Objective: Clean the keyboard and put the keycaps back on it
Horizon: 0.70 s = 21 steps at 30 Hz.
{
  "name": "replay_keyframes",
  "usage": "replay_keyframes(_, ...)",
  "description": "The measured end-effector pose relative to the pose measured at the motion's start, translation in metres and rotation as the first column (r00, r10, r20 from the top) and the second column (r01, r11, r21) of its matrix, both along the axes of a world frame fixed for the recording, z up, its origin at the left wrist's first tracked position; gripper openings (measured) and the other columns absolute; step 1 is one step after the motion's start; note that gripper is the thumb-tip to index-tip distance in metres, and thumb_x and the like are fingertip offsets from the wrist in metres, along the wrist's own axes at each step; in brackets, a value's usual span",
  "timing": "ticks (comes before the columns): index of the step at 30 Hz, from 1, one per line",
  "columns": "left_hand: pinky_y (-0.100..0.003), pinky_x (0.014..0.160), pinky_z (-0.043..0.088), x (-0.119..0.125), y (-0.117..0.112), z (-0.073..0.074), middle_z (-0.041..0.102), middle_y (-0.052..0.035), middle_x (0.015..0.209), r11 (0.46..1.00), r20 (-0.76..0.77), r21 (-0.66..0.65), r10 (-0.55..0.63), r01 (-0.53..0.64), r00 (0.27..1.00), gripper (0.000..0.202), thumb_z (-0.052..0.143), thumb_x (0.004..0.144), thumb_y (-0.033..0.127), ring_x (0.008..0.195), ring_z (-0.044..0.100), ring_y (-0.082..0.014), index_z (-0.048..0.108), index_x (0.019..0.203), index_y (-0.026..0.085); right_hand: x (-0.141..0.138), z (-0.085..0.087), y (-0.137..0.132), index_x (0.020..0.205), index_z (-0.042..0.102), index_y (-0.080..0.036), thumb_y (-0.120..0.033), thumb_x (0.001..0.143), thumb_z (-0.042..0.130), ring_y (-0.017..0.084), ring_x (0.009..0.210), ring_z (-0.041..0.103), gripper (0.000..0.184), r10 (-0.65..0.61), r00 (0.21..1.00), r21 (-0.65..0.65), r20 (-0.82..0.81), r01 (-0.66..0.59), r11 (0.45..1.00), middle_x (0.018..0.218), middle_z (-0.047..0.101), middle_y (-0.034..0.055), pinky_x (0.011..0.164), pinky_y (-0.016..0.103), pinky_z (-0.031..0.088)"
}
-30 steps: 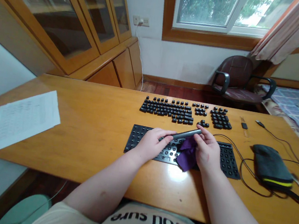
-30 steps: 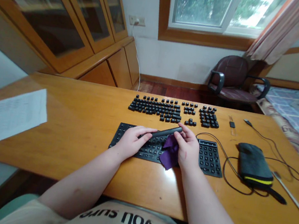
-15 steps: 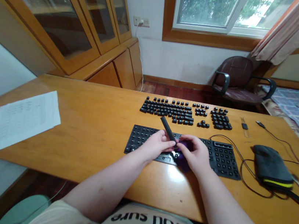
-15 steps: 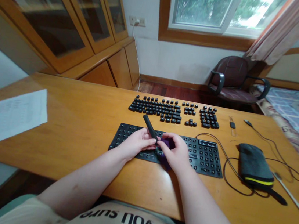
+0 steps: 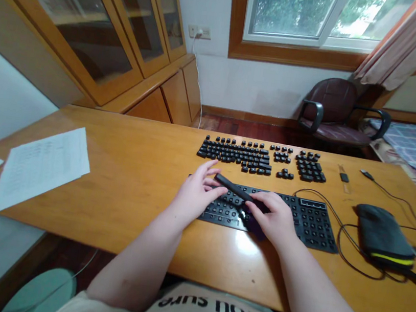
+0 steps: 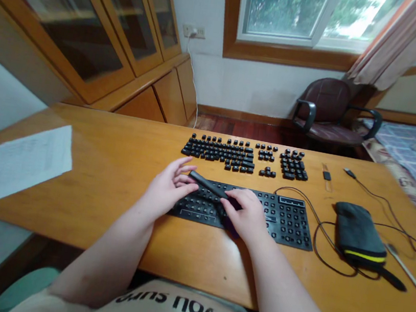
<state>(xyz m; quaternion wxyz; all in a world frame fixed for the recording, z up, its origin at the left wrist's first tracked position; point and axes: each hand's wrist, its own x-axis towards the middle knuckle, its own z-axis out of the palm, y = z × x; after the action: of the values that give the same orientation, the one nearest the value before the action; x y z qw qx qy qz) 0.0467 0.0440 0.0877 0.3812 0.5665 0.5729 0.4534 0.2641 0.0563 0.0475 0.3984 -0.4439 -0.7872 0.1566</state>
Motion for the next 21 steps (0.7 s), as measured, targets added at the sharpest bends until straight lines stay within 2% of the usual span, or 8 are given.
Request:
replay_keyframes(1, -0.037, 0.082, 0.05, -0.011, -0.004, 0.005, 0.058, -0.0106, 0.12, 0.996, -0.173, 0.088, 0.031, -0.016, 0.984, 0.055, 0.067, 0.074, 0.023, 0.086, 0.063, -0.0167, 0.046, 0.126, 0.023, 0.0, 0.002, 0.0, 0.088, 0.067, -0.022, -0.03, 0.079, 0.062, 0.02, 0.08, 0.062, 0.013, 0.037, 0.999, -0.01, 0.019, -0.037, 0.999, 0.085, 0.069, 0.0052, 0.076, 0.037, 0.051)
replay_keyframes(2, -0.039, 0.087, 0.047, -0.022, -0.008, 0.008, 0.06, -0.0083, 0.117, 0.988, -0.347, 0.155, 0.034, 0.021, 0.937, 0.044, 0.064, 0.077, 0.028, 0.091, 0.061, -0.0179, 0.053, 0.12, 0.024, 0.0, 0.003, -0.001, 0.087, 0.067, -0.022, -0.03, 0.079, 0.062, 0.02, 0.08, 0.062, 0.013, 0.08, 0.996, -0.019, 0.039, -0.079, 0.997, 0.084, 0.069, 0.0054, 0.076, 0.037, 0.051)
replay_keyframes(3, -0.041, 0.091, 0.045, -0.031, -0.012, 0.009, 0.062, -0.006, 0.112, 0.976, -0.49, 0.183, -0.011, 0.115, 0.872, 0.037, 0.063, 0.078, 0.03, 0.096, 0.059, -0.0197, 0.058, 0.114, 0.025, 0.0, 0.005, -0.001, 0.086, 0.067, -0.022, -0.029, 0.079, 0.062, 0.02, 0.08, 0.062, 0.012, 0.119, 0.991, -0.027, 0.059, -0.118, 0.993, 0.083, 0.069, 0.0056, 0.076, 0.037, 0.05)
replay_keyframes(5, -0.042, 0.092, 0.042, -0.045, -0.02, 0.006, 0.066, -0.0042, 0.106, 0.939, -0.648, 0.148, -0.146, 0.311, 0.747, 0.034, 0.065, 0.077, 0.034, 0.1, 0.056, -0.0215, 0.062, 0.109, 0.025, -0.001, 0.008, -0.003, 0.085, 0.067, -0.022, -0.028, 0.078, 0.061, 0.02, 0.08, 0.061, 0.01, 0.194, 0.975, -0.052, 0.112, -0.189, 0.981, 0.081, 0.068, 0.0058, 0.076, 0.038, 0.05)
replay_keyframes(7, -0.041, 0.093, 0.04, -0.053, -0.027, -0.004, 0.066, -0.0045, 0.105, 0.91, -0.7, 0.09, -0.231, 0.405, 0.675, 0.035, 0.066, 0.076, 0.035, 0.1, 0.055, -0.0215, 0.062, 0.109, 0.024, -0.002, 0.01, -0.005, 0.083, 0.066, -0.022, -0.026, 0.078, 0.06, 0.02, 0.079, 0.06, 0.009, 0.267, 0.947, -0.093, 0.178, -0.254, 0.963, 0.079, 0.067, 0.0059, 0.074, 0.038, 0.049)
replay_keyframes(12, -0.042, 0.097, 0.035, -0.054, -0.033, -0.029, 0.068, -0.0031, 0.096, 0.869, -0.718, 0.042, -0.317, 0.493, 0.62, 0.025, 0.061, 0.08, 0.029, 0.093, 0.057, -0.0184, 0.064, 0.105, 0.025, -0.003, 0.013, -0.008, 0.079, 0.064, -0.02, -0.025, 0.075, 0.062, 0.02, 0.079, 0.057, 0.007, 0.367, 0.88, -0.218, 0.302, -0.312, 0.925, 0.077, 0.064, 0.0057, 0.072, 0.035, 0.047)
replay_keyframes(15, -0.042, 0.098, 0.034, -0.05, -0.032, -0.033, 0.067, -0.0033, 0.095, 0.864, -0.716, 0.045, -0.322, 0.501, 0.62, 0.026, 0.059, 0.081, 0.027, 0.093, 0.057, -0.0181, 0.064, 0.106, 0.025, -0.003, 0.015, -0.009, 0.077, 0.064, -0.02, -0.024, 0.075, 0.062, 0.019, 0.078, 0.057, 0.005, 0.372, 0.863, -0.256, 0.342, -0.296, 0.92, 0.076, 0.063, 0.0051, 0.071, 0.033, 0.046)
replay_keyframes(21, -0.039, 0.09, 0.039, -0.044, -0.032, -0.034, 0.065, -0.0043, 0.092, 0.877, -0.735, 0.022, -0.31, 0.479, 0.603, 0.022, 0.06, 0.081, 0.029, 0.093, 0.054, -0.0201, 0.066, 0.101, 0.023, -0.003, 0.018, -0.009, 0.072, 0.063, -0.021, -0.024, 0.073, 0.063, 0.019, 0.075, 0.056, 0.004, 0.372, 0.836, -0.303, 0.402, -0.262, 0.916, 0.073, 0.061, 0.0039, 0.068, 0.032, 0.045)
